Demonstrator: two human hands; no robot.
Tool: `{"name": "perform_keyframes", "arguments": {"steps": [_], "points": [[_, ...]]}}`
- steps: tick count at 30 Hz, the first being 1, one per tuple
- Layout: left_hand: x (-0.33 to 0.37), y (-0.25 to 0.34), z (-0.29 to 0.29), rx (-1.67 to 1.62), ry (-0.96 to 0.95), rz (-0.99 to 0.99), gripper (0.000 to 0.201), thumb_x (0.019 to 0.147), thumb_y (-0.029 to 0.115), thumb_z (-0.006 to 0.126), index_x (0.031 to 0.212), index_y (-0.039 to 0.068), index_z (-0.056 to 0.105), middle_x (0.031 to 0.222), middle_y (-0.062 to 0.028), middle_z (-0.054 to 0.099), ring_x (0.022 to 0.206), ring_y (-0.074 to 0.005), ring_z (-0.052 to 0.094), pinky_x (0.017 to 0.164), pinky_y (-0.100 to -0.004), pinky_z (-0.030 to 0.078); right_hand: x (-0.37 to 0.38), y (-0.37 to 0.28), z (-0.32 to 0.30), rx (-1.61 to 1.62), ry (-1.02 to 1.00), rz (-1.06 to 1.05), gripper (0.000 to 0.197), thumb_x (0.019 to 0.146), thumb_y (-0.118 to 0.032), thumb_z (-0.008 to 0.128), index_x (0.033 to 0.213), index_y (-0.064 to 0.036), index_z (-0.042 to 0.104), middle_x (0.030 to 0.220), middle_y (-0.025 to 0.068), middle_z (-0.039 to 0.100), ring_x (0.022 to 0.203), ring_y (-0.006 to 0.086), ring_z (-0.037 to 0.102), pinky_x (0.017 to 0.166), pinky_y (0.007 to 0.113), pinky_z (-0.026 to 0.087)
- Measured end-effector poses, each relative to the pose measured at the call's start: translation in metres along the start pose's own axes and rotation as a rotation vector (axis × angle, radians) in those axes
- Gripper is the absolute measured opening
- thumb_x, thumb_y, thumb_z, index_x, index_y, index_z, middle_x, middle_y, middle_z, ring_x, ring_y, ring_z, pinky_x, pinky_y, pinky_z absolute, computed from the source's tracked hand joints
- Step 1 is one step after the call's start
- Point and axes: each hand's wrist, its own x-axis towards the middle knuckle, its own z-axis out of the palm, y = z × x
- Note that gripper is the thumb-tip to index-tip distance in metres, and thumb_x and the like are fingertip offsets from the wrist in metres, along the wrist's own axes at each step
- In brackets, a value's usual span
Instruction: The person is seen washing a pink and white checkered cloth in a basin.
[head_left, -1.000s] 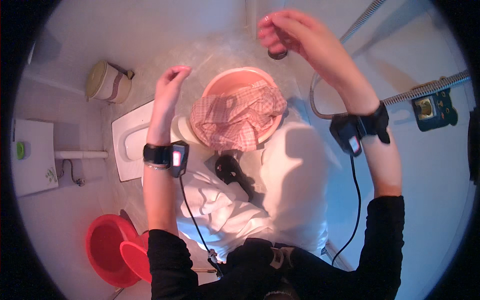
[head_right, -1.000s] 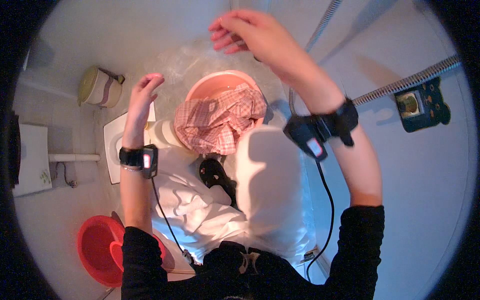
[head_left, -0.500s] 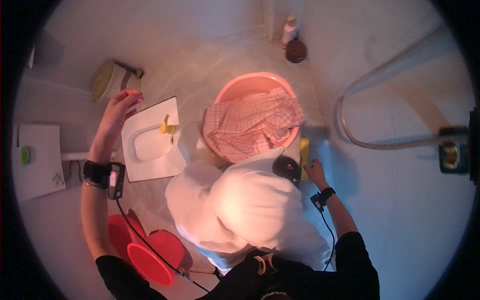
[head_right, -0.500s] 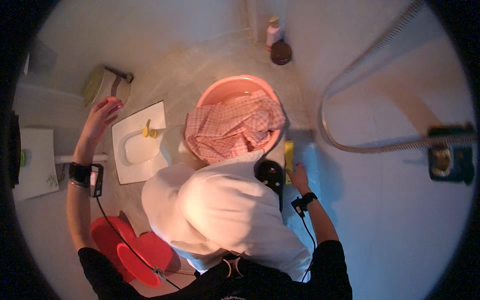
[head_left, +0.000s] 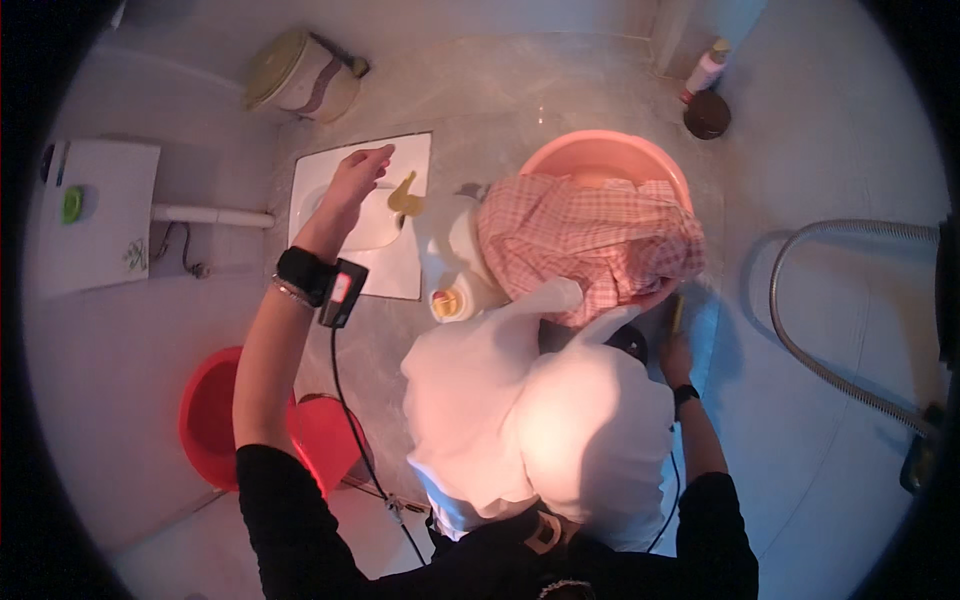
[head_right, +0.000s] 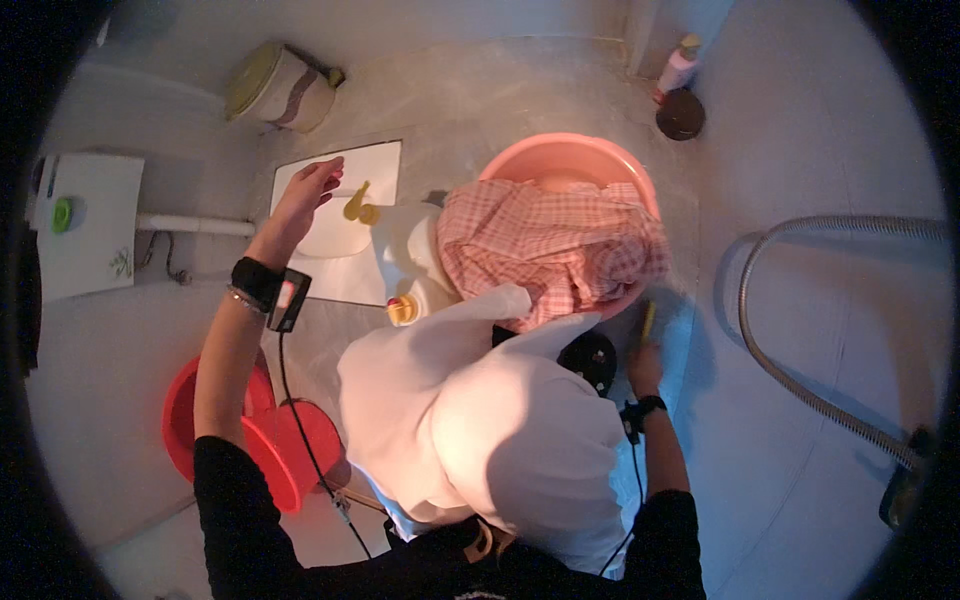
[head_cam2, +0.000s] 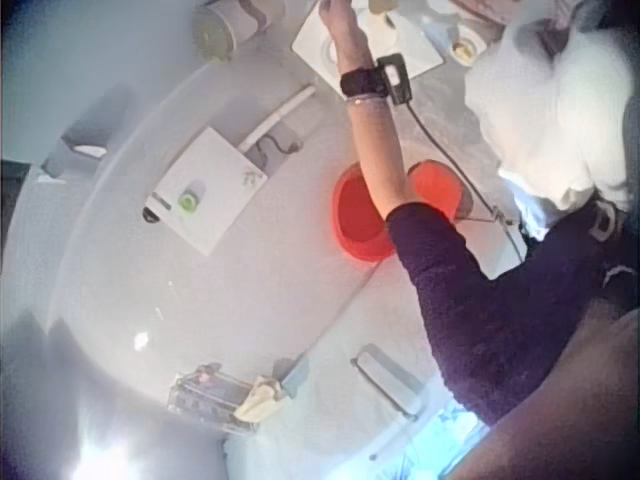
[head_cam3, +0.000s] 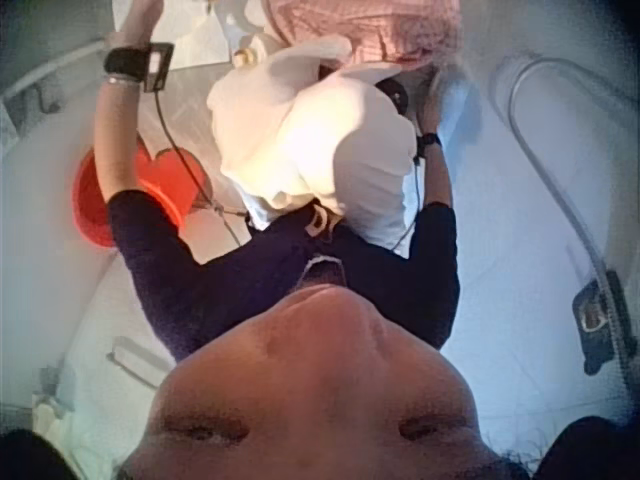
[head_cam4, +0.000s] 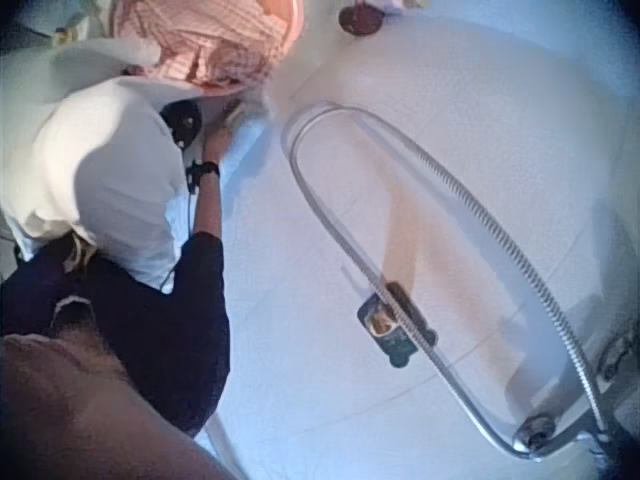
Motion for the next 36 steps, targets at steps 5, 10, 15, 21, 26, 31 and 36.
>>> {"name": "perform_keyframes", "arguments": {"steps": [5, 10, 15, 21, 26, 31, 36], "points": [[-0.001, -0.036, -0.012, 0.01, 0.117, -0.052, 0.045, 0.083, 0.046, 0.057, 0.1, 0.003, 0.058, 0.095, -0.0031, 0.057, 0.091, -0.0143, 0.05, 0.082, -0.0293, 0.036, -0.038, -0.046, -0.083, 0.203, 0.078, -0.108, 0.024, 0.085, -0.008, 0.049, 0.103, 0.0065, 0.043, 0.096, 0.0282, 0.053, 0.089, 0.0452, 0.052, 0.077, 0.048, 0.043], [0.009, -0.079, -0.007, -0.058, 0.084, -0.168, 0.05, 0.088, 0.053, 0.041, 0.1, 0.009, 0.059, 0.096, -0.0012, 0.058, 0.094, -0.0132, 0.05, 0.083, -0.0336, 0.033, -0.081, -0.122, -0.188, 0.715, -0.019, -0.055, 0.018, 0.093, -0.014, 0.045, 0.107, -0.0021, 0.045, 0.071, 0.0071, 0.053, 0.05, 0.0162, 0.052, 0.044, 0.029, 0.042], [-0.003, -0.069, 0.013, -0.06, 0.179, -0.103, 0.062, 0.091, 0.05, 0.033, 0.096, -0.006, 0.058, 0.091, -0.0161, 0.06, 0.087, -0.0238, 0.054, 0.082, -0.0343, 0.039, -0.073, -0.234, -0.285, 0.83, -0.297, -0.194, 0.02, 0.095, -0.018, 0.044, 0.11, -0.0048, 0.048, 0.07, 0.0012, 0.05, 0.041, 0.0088, 0.045, 0.038, 0.022, 0.037], [0.014, -0.095, 0.011, 0.046, 0.212, -0.053, 0.066, 0.091, 0.052, 0.028, 0.09, -0.005, 0.061, 0.077, -0.0172, 0.061, 0.075, -0.0268, 0.058, 0.076, -0.036, 0.042, -0.014, -0.375, -0.294, 0.695, -0.747, -0.543, 0.031, 0.095, -0.031, 0.044, 0.114, -0.0067, 0.049, 0.072, 0.0, 0.052, 0.056, 0.0086, 0.051, 0.047, 0.021, 0.039], [-0.001, -0.079, 0.022, -0.163, 0.17, -0.1, 0.052, 0.094, 0.041, 0.034, 0.084, 0.0, 0.064, 0.079, -0.0067, 0.061, 0.073, -0.0144, 0.053, 0.071, -0.0284, 0.042, 0.022, -0.439, -0.262, 0.739, -0.958, -0.416, 0.032, 0.095, -0.034, 0.043, 0.113, -0.009, 0.052, 0.072, -0.0005, 0.051, 0.056, 0.0072, 0.049, 0.048, 0.02, 0.04], [0.0, -0.079, 0.019, -0.165, 0.16, -0.038, 0.043, 0.091, 0.029, 0.033, 0.087, 0.0, 0.064, 0.082, -0.008, 0.062, 0.074, -0.0152, 0.054, 0.072, -0.0287, 0.042, 0.033, -0.468, -0.225, 0.706, -1.03, -0.452, 0.031, 0.095, -0.035, 0.042, 0.112, -0.0108, 0.051, 0.064, -0.0016, 0.046, 0.046, 0.0071, 0.044, 0.043, 0.021, 0.036], [0.002, -0.088, 0.022, -0.137, 0.151, 0.003, 0.04, 0.09, 0.026, 0.034, 0.093, -0.001, 0.062, 0.084, -0.0101, 0.063, 0.075, -0.0164, 0.055, 0.07, -0.0288, 0.043, 0.039, -0.472, -0.199, 0.794, -1.104, -0.451, 0.03, 0.096, -0.034, 0.041, 0.112, -0.0107, 0.051, 0.063, -0.002, 0.044, 0.044, 0.0058, 0.042, 0.041, 0.02, 0.034]]}}
